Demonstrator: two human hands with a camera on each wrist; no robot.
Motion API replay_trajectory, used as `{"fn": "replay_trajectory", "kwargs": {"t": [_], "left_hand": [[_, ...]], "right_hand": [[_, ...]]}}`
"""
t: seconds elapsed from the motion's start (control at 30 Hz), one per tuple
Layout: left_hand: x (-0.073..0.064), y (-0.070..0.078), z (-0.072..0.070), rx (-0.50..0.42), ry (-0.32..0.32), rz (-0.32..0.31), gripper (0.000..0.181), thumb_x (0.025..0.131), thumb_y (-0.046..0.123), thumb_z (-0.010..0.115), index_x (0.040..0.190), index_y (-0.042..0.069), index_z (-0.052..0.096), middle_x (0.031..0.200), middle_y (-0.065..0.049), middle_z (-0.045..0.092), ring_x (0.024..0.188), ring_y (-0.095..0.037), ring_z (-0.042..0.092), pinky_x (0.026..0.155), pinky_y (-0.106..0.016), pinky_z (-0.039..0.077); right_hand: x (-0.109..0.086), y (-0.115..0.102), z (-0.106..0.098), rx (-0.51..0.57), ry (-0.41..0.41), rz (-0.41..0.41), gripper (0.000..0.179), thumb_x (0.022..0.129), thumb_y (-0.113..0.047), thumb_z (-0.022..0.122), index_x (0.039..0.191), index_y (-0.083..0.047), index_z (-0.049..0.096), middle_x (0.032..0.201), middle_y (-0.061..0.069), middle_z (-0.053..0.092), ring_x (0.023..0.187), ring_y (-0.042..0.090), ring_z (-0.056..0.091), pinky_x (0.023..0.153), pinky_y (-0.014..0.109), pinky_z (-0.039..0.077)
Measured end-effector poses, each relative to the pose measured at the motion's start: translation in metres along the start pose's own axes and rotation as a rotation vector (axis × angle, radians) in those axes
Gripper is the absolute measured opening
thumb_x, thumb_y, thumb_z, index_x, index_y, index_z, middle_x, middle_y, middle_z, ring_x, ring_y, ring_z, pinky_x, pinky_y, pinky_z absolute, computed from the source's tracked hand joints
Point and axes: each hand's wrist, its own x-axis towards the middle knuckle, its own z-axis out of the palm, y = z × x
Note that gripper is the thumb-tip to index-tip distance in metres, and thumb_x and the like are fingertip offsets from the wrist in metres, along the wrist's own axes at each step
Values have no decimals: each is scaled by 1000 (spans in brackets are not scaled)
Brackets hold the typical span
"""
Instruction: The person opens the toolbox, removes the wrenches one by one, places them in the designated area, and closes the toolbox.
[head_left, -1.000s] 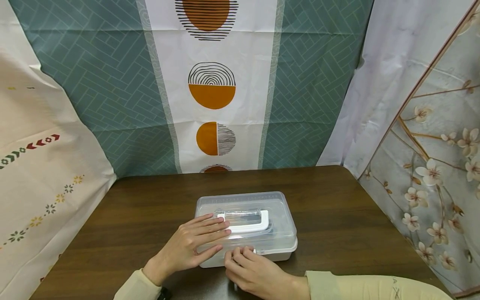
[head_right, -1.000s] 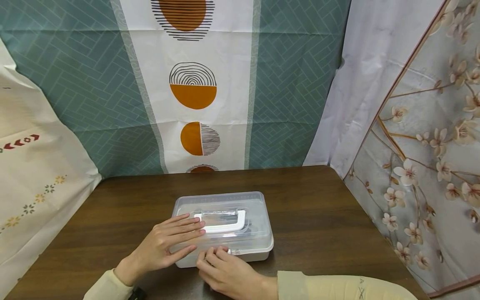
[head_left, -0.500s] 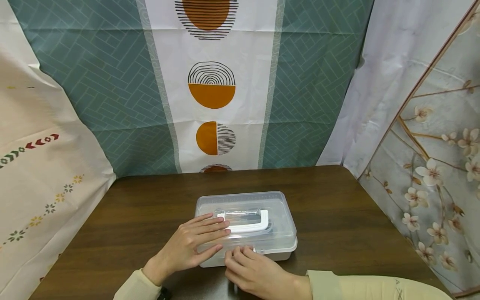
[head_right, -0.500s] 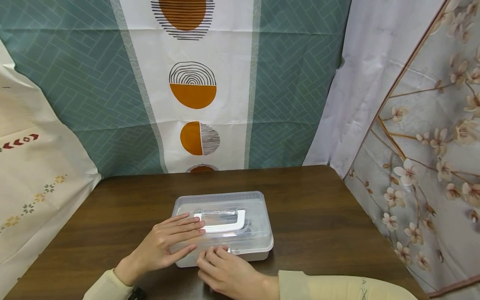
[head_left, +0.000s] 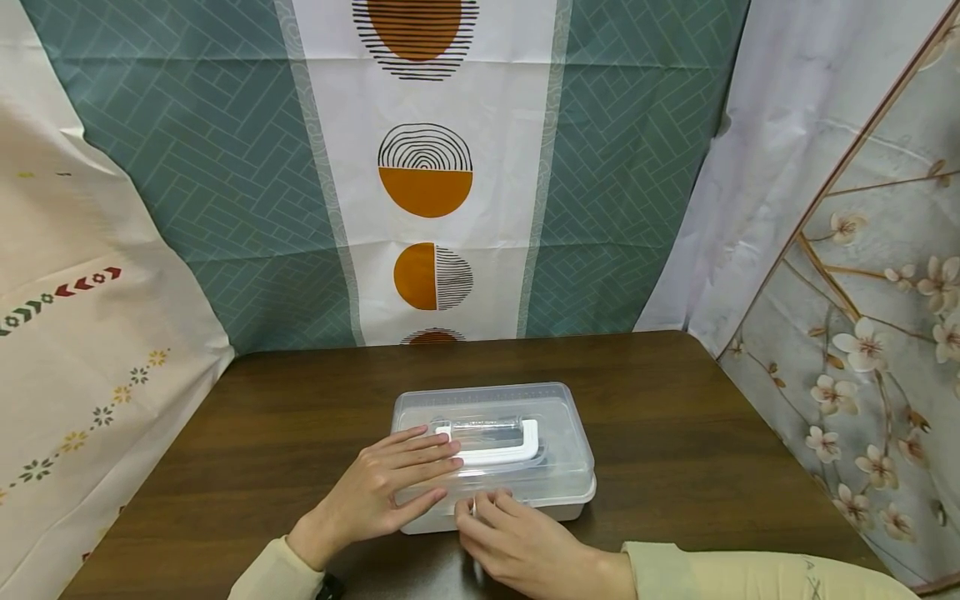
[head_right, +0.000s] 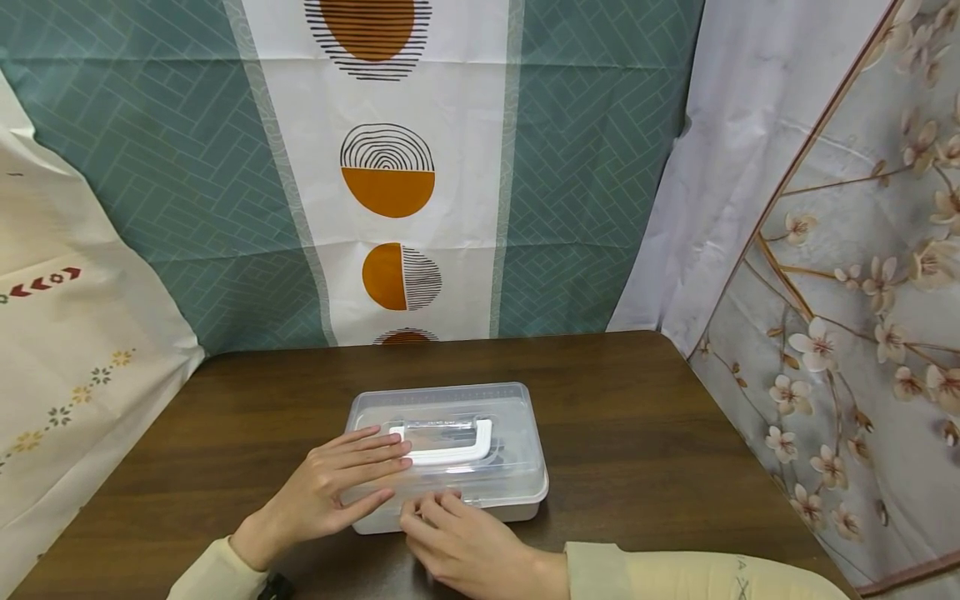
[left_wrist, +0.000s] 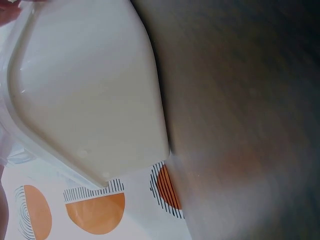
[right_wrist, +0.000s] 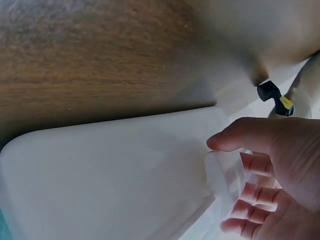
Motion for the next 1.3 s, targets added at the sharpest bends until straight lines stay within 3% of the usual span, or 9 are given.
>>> {"fn": "replay_trajectory", "kwargs": {"t": [0.57, 1.0, 1.3], "left_hand": [[-1, 0, 0, -5, -8, -14, 36, 105, 31, 64, 134, 10, 72, 134, -7, 70, 121, -25, 69, 116, -41, 42], [1, 0, 0, -2, 2, 1, 36, 104, 29, 65, 133, 10, 72, 133, -7, 71, 121, -25, 69, 114, -43, 44], [0, 0, 0, 2, 5, -1, 35, 104, 30, 65, 133, 10, 73, 132, -7, 71, 120, -25, 69, 114, -43, 45]], "right_hand": [[-2, -3, 4, 1, 60, 14, 47, 108, -12, 24, 115, -14, 70, 124, 9, 58, 103, 22, 58, 87, 32, 51], [1, -4, 1, 5, 59, 32, 45, 107, -11, 25, 110, -13, 70, 119, 8, 58, 99, 22, 57, 85, 31, 50], [-1, 0, -3, 7, 81, 34, 43, 106, -12, 25, 110, -14, 67, 125, 11, 62, 104, 23, 58, 90, 33, 52]]}}
